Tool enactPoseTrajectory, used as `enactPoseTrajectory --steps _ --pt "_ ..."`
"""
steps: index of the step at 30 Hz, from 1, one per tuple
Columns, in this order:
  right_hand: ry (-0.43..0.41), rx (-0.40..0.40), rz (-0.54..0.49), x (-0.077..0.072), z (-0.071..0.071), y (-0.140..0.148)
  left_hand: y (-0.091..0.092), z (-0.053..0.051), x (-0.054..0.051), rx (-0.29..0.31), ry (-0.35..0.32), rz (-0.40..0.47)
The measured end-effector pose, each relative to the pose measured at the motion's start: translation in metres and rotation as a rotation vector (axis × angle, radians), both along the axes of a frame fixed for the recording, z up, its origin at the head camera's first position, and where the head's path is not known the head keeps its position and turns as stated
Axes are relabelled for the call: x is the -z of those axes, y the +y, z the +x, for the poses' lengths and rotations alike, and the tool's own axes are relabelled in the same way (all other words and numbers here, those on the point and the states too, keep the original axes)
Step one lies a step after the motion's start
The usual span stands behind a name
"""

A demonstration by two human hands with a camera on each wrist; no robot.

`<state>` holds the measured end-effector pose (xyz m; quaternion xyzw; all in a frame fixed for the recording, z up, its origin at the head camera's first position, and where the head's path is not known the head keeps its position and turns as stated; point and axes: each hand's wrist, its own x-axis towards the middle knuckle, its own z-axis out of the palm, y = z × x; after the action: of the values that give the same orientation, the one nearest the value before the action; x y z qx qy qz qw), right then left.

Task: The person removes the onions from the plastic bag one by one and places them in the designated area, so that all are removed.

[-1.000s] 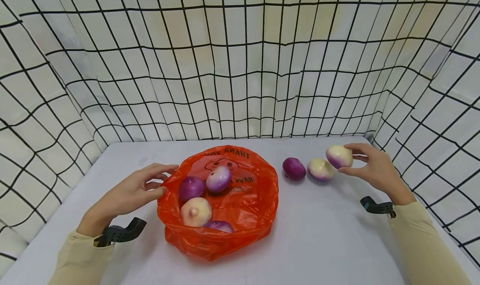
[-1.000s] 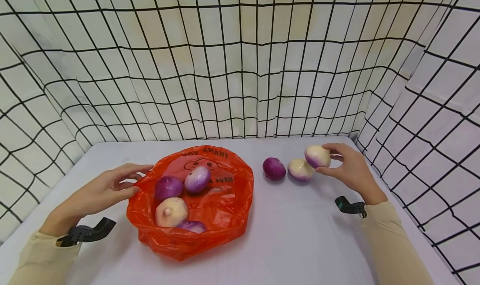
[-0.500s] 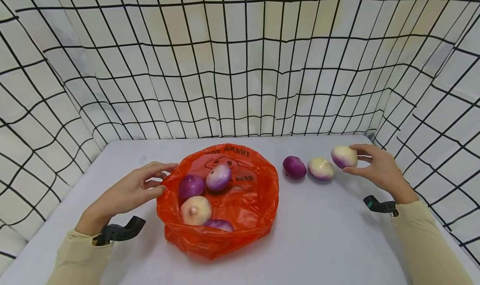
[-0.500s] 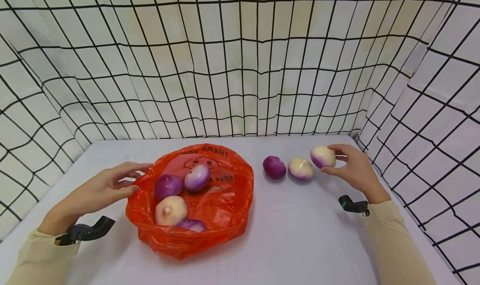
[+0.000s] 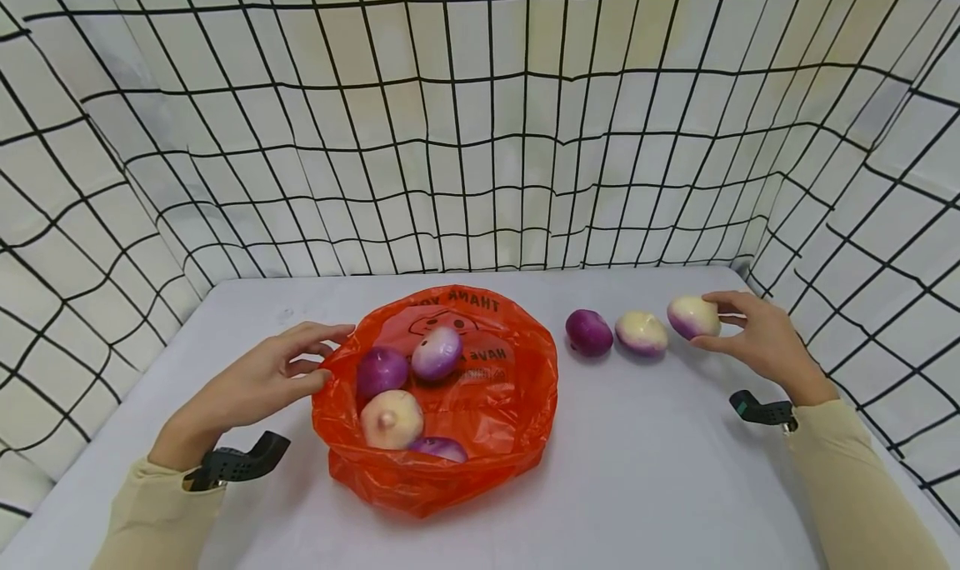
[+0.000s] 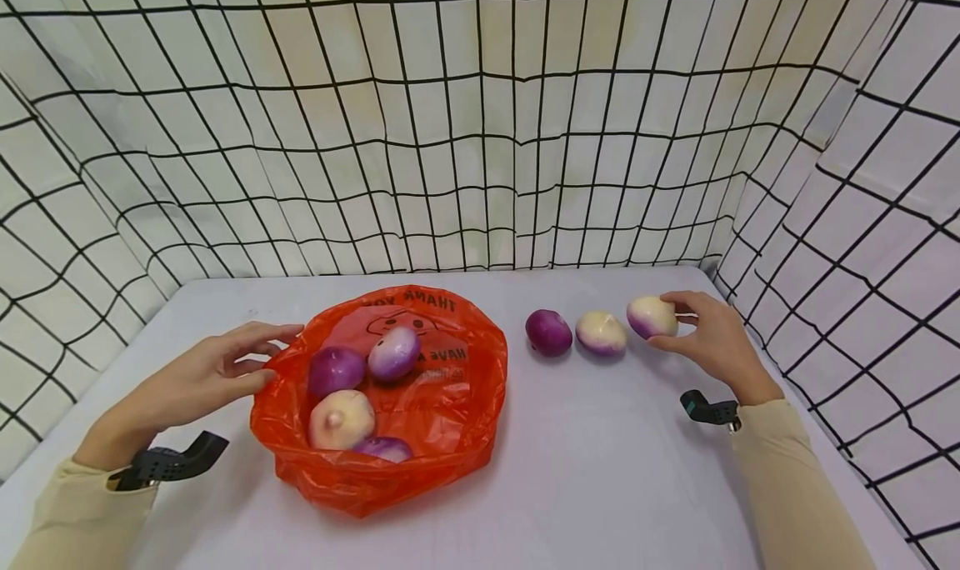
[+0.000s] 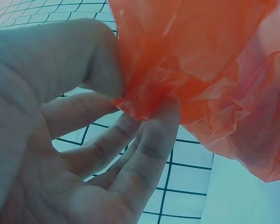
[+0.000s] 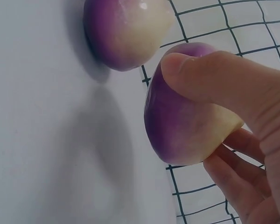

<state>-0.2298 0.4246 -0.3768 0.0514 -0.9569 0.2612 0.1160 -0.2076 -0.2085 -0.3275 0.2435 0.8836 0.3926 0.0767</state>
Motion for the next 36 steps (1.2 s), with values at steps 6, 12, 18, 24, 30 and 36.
enactPoseTrajectory --steps 6,12,18,24,30,36 --pt "-0.017 -0.01 0.011 0.004 -0.002 0.001 0.0 0.0 0.0 0.002 0.005 -0.001" --pt "-0.005 -0.017 0.041 0.007 -0.003 0.001 0.0 -0.001 -0.001 0.002 0.005 -0.001" --pt "-0.038 -0.009 0.054 0.01 -0.005 0.001 0.0 -0.002 0.0 0.003 0.002 -0.003" --pt "-0.047 -0.006 0.055 0.012 -0.005 0.001 0.001 -0.002 0.001 0.007 0.001 0.002" --pt "-0.062 -0.009 0.048 0.01 -0.004 0.0 0.001 -0.001 0.001 0.004 -0.008 0.004" --pt "-0.083 -0.008 0.051 0.005 -0.002 0.0 0.0 -0.001 0.001 0.009 -0.002 0.01"
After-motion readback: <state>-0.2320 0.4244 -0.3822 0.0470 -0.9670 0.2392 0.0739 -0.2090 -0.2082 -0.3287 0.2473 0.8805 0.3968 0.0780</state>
